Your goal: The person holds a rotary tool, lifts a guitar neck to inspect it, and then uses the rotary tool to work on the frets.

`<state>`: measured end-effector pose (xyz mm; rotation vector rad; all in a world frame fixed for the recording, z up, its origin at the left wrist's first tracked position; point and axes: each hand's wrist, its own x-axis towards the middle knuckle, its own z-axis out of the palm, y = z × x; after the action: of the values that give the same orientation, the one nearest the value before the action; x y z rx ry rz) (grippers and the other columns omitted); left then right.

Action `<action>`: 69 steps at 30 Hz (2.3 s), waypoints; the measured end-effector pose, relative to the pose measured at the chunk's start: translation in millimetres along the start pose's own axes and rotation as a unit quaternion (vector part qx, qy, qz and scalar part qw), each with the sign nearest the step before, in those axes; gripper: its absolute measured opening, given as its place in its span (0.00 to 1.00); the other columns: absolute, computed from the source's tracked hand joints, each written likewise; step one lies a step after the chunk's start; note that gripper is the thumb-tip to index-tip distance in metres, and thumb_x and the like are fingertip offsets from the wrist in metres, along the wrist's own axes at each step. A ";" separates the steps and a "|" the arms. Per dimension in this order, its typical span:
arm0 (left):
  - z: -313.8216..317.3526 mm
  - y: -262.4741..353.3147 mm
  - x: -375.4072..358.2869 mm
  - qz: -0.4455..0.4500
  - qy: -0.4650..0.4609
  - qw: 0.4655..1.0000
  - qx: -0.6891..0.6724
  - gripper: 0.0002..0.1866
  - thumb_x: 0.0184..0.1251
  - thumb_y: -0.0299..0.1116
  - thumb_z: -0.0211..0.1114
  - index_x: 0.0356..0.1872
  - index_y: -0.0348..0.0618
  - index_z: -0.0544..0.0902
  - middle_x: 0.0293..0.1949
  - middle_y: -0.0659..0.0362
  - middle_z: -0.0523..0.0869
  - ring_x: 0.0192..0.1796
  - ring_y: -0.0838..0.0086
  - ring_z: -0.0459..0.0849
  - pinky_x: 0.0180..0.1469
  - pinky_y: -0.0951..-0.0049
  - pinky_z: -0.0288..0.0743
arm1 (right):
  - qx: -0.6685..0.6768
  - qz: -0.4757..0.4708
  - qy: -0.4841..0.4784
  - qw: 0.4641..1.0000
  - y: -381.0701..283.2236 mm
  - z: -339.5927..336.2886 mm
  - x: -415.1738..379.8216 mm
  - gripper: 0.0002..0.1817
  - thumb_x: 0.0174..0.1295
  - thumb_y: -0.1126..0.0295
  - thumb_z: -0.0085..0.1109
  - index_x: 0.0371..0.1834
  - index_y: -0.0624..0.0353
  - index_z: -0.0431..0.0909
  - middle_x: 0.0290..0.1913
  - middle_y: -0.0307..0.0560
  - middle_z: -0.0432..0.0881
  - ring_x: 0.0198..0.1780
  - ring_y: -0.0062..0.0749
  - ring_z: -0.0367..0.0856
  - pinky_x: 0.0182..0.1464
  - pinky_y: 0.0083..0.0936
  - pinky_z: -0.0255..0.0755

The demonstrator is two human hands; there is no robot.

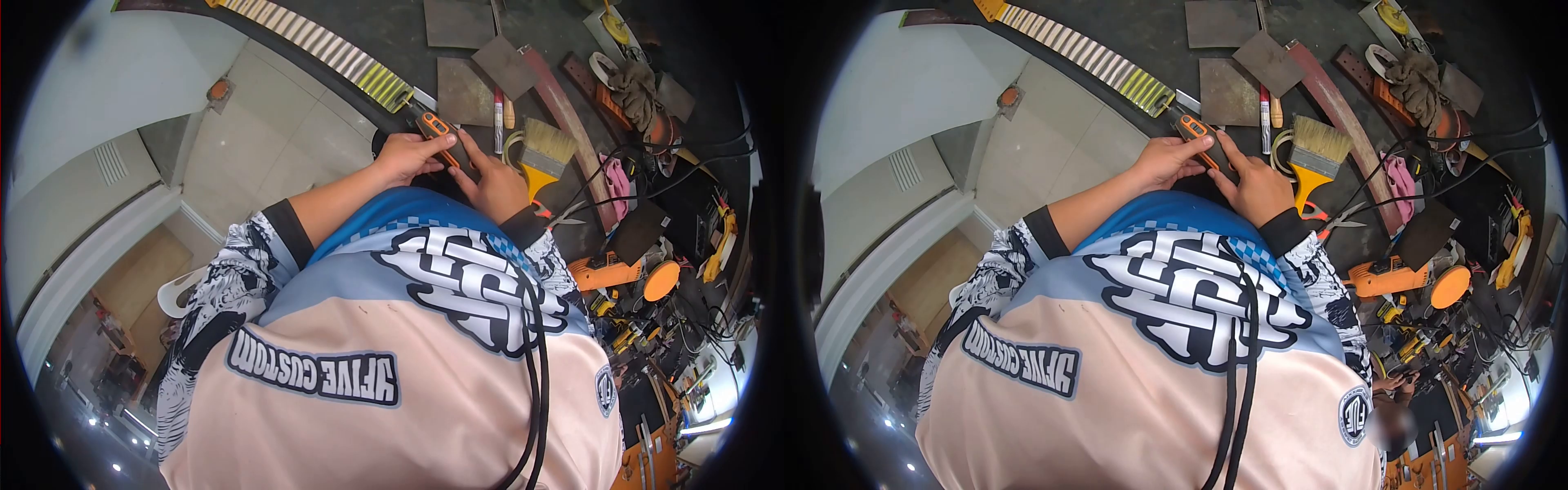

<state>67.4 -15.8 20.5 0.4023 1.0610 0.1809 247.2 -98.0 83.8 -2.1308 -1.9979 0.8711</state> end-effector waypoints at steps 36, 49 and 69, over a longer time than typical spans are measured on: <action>11.2 8.6 2.4 0.003 0.027 1.000 0.010 0.27 0.65 0.47 0.78 0.51 0.32 0.84 0.43 0.54 0.88 0.44 0.74 0.87 0.51 0.75 0.84 | 0.038 -0.006 0.004 0.999 13.0 -2.9 7.4 0.39 0.66 0.48 0.66 0.80 0.34 0.64 0.30 0.49 0.87 0.30 0.49 0.88 0.32 0.43 0.81; 14.2 9.2 6.9 0.000 0.041 0.999 0.021 0.28 0.64 0.48 0.79 0.51 0.30 0.84 0.43 0.53 0.88 0.43 0.74 0.87 0.49 0.75 0.84 | 0.052 0.006 -0.012 0.999 15.1 -7.2 9.9 0.39 0.66 0.48 0.65 0.80 0.34 0.63 0.33 0.49 0.89 0.33 0.50 0.89 0.35 0.44 0.83; 17.6 10.0 9.0 0.011 0.055 0.998 0.025 0.27 0.61 0.48 0.81 0.46 0.30 0.87 0.41 0.53 0.90 0.39 0.74 0.89 0.44 0.77 0.86 | 0.068 0.018 -0.012 0.997 18.0 -6.4 9.7 0.39 0.66 0.47 0.65 0.80 0.34 0.64 0.35 0.49 0.89 0.35 0.50 0.90 0.36 0.44 0.83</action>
<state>87.6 -7.8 24.7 0.4523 1.1722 0.1986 265.8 -89.4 77.9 -2.0965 -1.8586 1.0118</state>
